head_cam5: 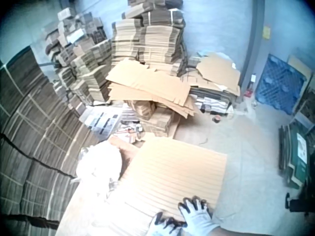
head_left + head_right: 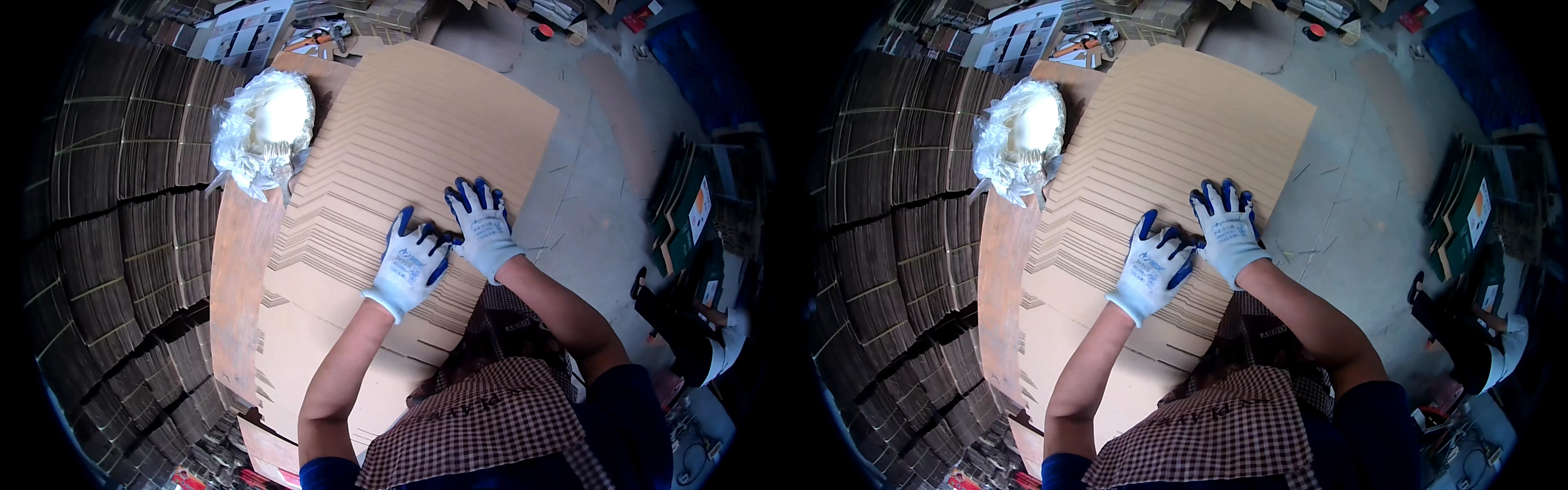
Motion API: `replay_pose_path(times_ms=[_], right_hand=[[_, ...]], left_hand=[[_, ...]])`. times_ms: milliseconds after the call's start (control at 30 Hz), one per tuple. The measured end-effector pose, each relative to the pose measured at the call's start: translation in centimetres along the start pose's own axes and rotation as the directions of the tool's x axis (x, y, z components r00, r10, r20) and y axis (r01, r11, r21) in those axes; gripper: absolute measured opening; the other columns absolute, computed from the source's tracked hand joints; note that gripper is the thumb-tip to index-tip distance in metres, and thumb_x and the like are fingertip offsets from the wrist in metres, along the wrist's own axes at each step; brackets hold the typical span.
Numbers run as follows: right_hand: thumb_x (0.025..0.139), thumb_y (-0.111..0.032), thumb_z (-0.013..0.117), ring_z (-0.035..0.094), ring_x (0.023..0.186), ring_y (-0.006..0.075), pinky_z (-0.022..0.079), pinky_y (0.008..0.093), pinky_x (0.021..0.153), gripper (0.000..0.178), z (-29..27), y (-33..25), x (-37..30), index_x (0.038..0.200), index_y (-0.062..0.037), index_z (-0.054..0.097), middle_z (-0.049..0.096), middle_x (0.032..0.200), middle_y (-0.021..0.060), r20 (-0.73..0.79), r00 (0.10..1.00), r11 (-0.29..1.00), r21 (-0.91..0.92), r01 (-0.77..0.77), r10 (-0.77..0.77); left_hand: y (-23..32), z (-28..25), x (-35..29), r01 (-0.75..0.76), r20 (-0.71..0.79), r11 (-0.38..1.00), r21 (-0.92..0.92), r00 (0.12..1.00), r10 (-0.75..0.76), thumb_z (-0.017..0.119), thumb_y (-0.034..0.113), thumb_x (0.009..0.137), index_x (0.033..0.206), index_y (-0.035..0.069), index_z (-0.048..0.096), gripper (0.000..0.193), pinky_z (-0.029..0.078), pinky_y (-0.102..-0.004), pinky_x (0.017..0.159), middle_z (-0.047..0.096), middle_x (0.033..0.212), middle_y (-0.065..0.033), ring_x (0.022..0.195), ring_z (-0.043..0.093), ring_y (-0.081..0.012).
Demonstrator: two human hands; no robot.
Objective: The person aligns a stack of flat cardboard pieces on a workbench, then uses a white paste from a plastic bag to apply glue along the corrugated edges of the cardboard. The person spreads the paste evenly across the surface with gloved hands.
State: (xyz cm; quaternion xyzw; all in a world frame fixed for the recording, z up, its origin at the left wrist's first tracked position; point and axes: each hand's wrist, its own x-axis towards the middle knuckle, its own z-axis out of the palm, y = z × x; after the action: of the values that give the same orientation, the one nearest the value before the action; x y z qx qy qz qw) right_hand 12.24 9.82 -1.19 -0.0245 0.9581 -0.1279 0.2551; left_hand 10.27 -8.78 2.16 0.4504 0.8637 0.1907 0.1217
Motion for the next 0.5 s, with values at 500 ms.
replay_pose_path(times_ms=[500], right_hand=[[0.083,-0.043,0.072,0.016,0.149,0.0398,0.015,0.0615,0.119,0.084,0.1,-0.2,0.1,0.153,-0.0187,0.033,0.021,0.162,0.0100,-0.005,0.999,0.999,0.002,-0.034,0.034]], left_hand=[[0.5,0.0,0.6,0.071,0.059,0.987,0.143,0.995,-0.080,0.063,0.034,0.086,0.099,0.010,0.073,0.029,0.026,-0.0550,0.116,0.063,0.119,-0.0144,0.124,0.052,-0.0310]])
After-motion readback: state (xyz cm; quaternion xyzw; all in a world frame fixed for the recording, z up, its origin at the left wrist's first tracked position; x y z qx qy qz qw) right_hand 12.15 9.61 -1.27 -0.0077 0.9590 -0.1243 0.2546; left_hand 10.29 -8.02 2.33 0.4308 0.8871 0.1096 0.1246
